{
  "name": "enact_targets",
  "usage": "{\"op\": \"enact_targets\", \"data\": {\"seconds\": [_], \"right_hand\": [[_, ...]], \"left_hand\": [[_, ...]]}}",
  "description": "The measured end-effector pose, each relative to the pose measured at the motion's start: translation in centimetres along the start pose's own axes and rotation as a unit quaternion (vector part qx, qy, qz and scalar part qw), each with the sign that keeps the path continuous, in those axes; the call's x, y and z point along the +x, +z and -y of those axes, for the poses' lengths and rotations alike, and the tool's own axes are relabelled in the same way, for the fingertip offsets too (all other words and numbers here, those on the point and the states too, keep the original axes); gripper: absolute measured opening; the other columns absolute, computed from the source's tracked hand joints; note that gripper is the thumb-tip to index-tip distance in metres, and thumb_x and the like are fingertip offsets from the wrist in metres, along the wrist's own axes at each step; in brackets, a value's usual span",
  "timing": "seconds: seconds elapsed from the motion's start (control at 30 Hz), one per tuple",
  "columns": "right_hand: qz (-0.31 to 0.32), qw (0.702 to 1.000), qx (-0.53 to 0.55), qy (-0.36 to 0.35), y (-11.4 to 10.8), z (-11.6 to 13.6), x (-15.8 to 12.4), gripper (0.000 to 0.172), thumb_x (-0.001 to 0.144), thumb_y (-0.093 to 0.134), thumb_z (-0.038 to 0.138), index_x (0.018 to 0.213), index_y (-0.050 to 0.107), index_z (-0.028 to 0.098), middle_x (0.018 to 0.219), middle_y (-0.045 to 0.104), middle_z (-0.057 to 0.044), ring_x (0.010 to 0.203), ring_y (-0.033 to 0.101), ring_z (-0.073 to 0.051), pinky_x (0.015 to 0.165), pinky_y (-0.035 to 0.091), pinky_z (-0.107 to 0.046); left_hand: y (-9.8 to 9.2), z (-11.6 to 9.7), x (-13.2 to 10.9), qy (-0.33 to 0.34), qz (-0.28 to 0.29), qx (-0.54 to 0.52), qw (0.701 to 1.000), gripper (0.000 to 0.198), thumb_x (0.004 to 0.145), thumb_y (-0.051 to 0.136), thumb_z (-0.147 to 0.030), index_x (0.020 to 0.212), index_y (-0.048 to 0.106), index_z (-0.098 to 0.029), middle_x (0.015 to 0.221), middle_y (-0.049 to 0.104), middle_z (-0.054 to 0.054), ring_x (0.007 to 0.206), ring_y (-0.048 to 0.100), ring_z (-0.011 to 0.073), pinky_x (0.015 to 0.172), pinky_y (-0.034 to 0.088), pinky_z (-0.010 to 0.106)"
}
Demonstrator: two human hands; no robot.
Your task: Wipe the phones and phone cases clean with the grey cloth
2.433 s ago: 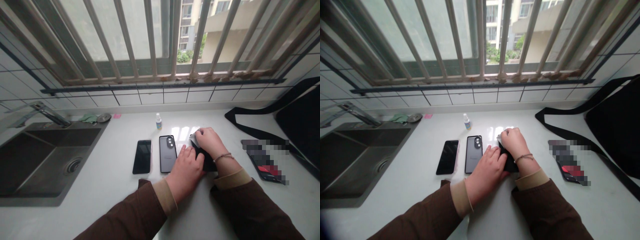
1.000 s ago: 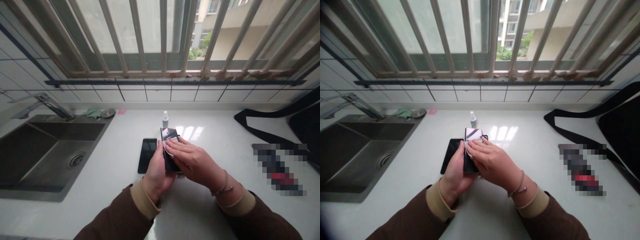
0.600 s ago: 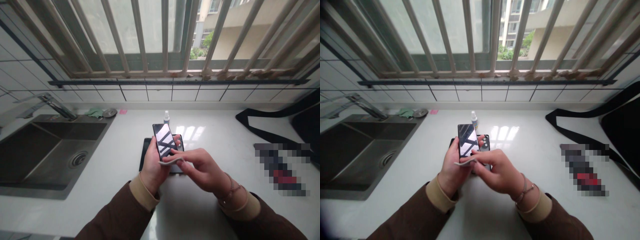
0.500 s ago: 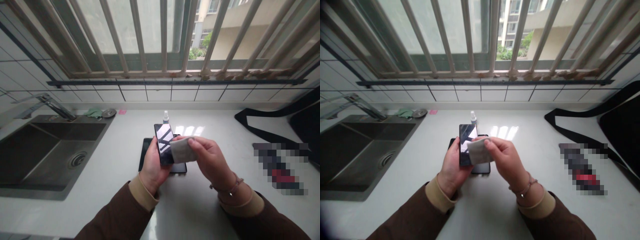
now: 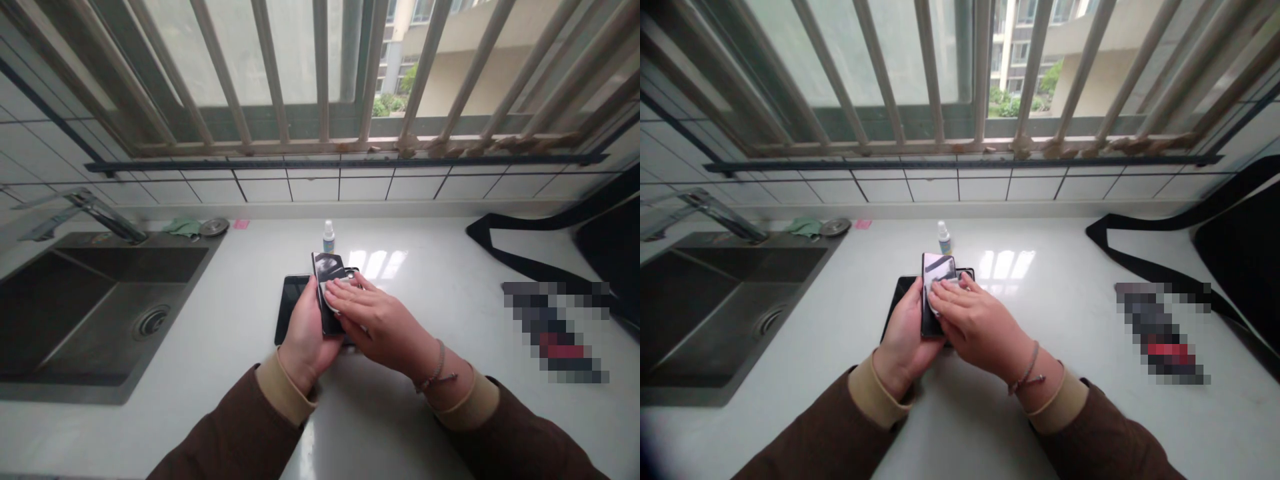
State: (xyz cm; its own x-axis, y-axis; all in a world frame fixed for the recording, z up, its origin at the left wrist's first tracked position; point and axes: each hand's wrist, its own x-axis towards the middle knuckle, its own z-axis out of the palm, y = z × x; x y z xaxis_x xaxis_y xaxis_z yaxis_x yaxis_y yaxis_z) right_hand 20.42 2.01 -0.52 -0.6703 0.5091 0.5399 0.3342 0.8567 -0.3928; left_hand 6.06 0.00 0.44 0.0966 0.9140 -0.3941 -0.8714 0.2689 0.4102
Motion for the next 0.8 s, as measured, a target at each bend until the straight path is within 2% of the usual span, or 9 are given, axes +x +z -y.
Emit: {"op": "enact_targets", "data": {"seconds": [0.07, 0.17, 0.27, 0.37, 0.5, 0.63, 0.8], "right_hand": [[0.024, 0.998, 0.017, -0.046, 0.0, 0.2, 0.0, 0.045, 0.105, 0.052, 0.013, 0.148, 0.067, 0.016, 0.152, 0.069, -0.013, 0.147, 0.063, -0.027, 0.132, 0.042, -0.057], [0.033, 0.994, 0.049, -0.096, -0.3, 0.5, -0.1, 0.047, 0.102, 0.057, 0.013, 0.148, 0.066, 0.015, 0.152, 0.069, -0.012, 0.15, 0.06, -0.024, 0.132, 0.042, -0.05], [0.022, 0.992, 0.05, -0.111, -0.2, 0.7, 0.0, 0.049, 0.1, 0.06, 0.015, 0.149, 0.066, 0.018, 0.152, 0.07, -0.01, 0.149, 0.06, -0.023, 0.132, 0.044, -0.047], [0.0, 0.993, 0.024, -0.114, 0.0, 0.7, 0.1, 0.044, 0.102, 0.059, 0.015, 0.146, 0.068, 0.017, 0.15, 0.071, -0.011, 0.146, 0.063, -0.022, 0.131, 0.044, -0.045], [-0.022, 0.995, -0.019, -0.092, 0.1, 0.4, 0.1, 0.04, 0.104, 0.057, 0.013, 0.142, 0.071, 0.014, 0.149, 0.071, -0.013, 0.144, 0.065, -0.025, 0.129, 0.048, -0.047], [-0.039, 0.996, -0.044, -0.06, -0.2, 0.4, 0.1, 0.044, 0.104, 0.057, 0.013, 0.146, 0.07, 0.018, 0.151, 0.07, -0.012, 0.145, 0.064, -0.026, 0.128, 0.05, -0.049], [-0.077, 0.994, -0.065, -0.029, -0.6, 0.5, 0.3, 0.043, 0.105, 0.055, 0.011, 0.145, 0.071, 0.014, 0.152, 0.068, -0.014, 0.147, 0.062, -0.028, 0.128, 0.05, -0.05]], "left_hand": [[-0.1, -0.6, 0.1, -0.017, -0.029, 0.004, 0.999, 0.06, 0.113, 0.041, -0.049, 0.118, 0.078, -0.002, 0.103, 0.082, 0.022, 0.103, 0.081, 0.0292, 0.101, 0.063, 0.041], [-0.1, -1.4, -0.2, -0.028, -0.075, 0.011, 0.997, 0.067, 0.111, 0.042, -0.056, 0.106, 0.079, -0.001, 0.085, 0.08, 0.019, 0.079, 0.08, 0.0248, 0.08, 0.066, 0.034], [0.2, -1.8, -0.7, -0.011, -0.087, 0.013, 0.996, 0.064, 0.109, 0.045, -0.058, 0.104, 0.079, -0.004, 0.08, 0.078, 0.015, 0.071, 0.077, 0.0223, 0.074, 0.065, 0.032], [0.6, -1.3, -1.1, 0.03, -0.07, 0.028, 0.997, 0.065, 0.112, 0.038, -0.06, 0.118, 0.077, -0.009, 0.089, 0.08, 0.015, 0.079, 0.079, 0.0238, 0.082, 0.066, 0.036], [0.8, -0.2, -1.2, 0.062, -0.012, 0.023, 0.998, 0.062, 0.113, 0.035, -0.063, 0.138, 0.072, -0.019, 0.116, 0.081, 0.014, 0.108, 0.08, 0.0256, 0.104, 0.061, 0.04], [0.6, 0.7, -1.2, 0.06, 0.032, 0.02, 0.997, 0.062, 0.114, 0.037, -0.061, 0.14, 0.071, -0.016, 0.131, 0.077, 0.018, 0.13, 0.072, 0.0272, 0.117, 0.054, 0.04], [0.4, 1.3, -1.3, 0.041, 0.079, 0.05, 0.995, 0.06, 0.114, 0.042, -0.057, 0.14, 0.073, -0.013, 0.142, 0.073, 0.019, 0.146, 0.062, 0.0281, 0.127, 0.044, 0.04]]}}
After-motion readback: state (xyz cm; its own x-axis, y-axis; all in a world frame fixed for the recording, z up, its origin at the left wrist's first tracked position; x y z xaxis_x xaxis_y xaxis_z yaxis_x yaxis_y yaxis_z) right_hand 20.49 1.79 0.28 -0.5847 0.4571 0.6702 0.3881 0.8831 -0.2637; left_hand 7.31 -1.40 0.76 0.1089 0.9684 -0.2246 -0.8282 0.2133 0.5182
